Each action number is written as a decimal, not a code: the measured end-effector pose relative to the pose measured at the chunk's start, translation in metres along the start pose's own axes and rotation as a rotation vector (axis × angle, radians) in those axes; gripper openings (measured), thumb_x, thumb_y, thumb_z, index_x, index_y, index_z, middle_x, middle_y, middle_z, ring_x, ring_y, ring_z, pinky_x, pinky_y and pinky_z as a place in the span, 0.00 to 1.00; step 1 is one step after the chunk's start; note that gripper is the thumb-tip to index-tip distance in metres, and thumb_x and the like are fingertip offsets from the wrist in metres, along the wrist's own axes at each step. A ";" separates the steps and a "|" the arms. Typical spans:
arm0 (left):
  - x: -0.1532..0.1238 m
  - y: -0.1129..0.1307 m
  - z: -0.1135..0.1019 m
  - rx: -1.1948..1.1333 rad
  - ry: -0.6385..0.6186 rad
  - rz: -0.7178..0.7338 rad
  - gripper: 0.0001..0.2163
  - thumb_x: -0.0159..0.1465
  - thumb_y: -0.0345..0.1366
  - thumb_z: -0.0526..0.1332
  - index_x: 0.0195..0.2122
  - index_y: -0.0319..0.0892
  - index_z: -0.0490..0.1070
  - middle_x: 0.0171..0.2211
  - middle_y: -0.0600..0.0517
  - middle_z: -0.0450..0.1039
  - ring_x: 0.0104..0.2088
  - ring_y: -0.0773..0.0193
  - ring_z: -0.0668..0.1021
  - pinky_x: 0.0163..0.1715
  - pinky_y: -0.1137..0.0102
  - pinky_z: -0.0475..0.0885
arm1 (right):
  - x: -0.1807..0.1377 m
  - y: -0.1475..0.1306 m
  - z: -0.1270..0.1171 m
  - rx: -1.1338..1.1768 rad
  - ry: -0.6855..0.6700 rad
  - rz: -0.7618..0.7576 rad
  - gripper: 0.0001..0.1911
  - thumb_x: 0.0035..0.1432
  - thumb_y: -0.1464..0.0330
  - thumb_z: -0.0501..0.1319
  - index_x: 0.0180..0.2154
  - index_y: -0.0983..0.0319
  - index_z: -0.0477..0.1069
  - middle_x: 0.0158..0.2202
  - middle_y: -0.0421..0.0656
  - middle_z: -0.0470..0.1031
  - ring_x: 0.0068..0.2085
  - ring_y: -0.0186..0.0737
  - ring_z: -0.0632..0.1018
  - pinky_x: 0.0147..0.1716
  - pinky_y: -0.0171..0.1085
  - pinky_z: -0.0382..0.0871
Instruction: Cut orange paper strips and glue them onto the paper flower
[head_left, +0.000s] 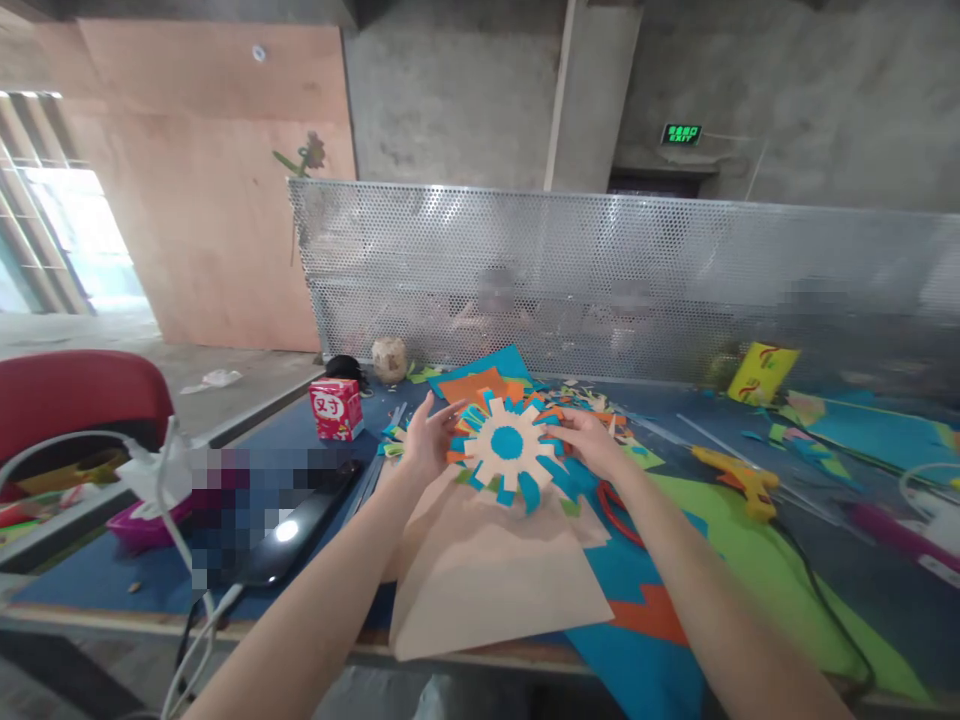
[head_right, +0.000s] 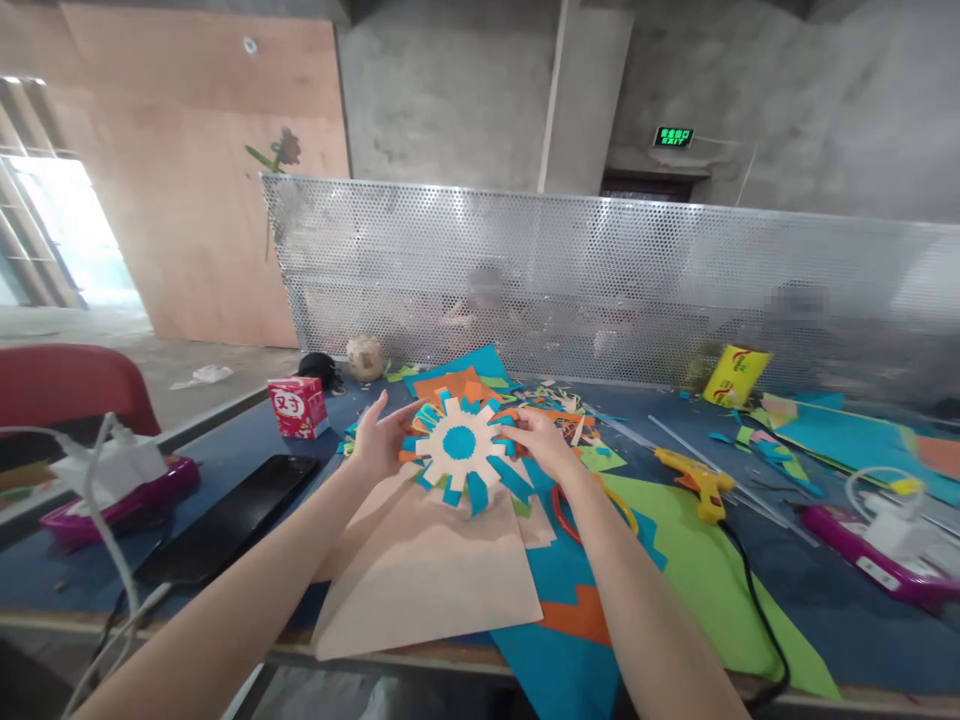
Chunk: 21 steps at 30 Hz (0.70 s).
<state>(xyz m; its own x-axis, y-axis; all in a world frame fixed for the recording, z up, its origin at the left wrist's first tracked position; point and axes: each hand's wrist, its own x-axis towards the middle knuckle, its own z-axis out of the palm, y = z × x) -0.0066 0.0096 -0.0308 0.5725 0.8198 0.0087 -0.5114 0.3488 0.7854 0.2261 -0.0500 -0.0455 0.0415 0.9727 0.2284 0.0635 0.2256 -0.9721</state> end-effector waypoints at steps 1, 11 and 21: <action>0.000 0.001 0.000 0.007 0.004 0.015 0.24 0.53 0.52 0.52 0.42 0.38 0.68 0.29 0.45 0.73 0.26 0.57 0.75 0.25 0.63 0.70 | -0.002 0.000 -0.001 -0.015 -0.001 -0.001 0.16 0.42 0.64 0.64 0.36 0.61 0.70 0.27 0.40 0.74 0.21 0.30 0.72 0.15 0.28 0.65; 0.007 0.007 0.001 -0.006 0.158 0.245 0.13 0.58 0.33 0.50 0.41 0.36 0.66 0.50 0.41 0.65 0.45 0.58 0.72 0.35 0.70 0.70 | -0.008 -0.010 0.010 -0.234 0.083 -0.121 0.14 0.45 0.64 0.60 0.35 0.62 0.70 0.30 0.43 0.74 0.29 0.40 0.76 0.14 0.30 0.68; 0.009 0.015 0.001 0.046 0.118 0.290 0.13 0.58 0.32 0.49 0.42 0.35 0.66 0.50 0.42 0.65 0.45 0.60 0.72 0.38 0.71 0.69 | -0.008 -0.014 0.011 -0.265 0.172 -0.148 0.14 0.45 0.62 0.59 0.34 0.62 0.72 0.27 0.41 0.74 0.22 0.34 0.73 0.16 0.33 0.70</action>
<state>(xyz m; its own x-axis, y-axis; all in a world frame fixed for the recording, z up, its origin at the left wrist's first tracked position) -0.0082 0.0218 -0.0187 0.3277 0.9300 0.1666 -0.6112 0.0742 0.7880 0.2143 -0.0604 -0.0345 0.1787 0.9017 0.3937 0.3371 0.3198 -0.8855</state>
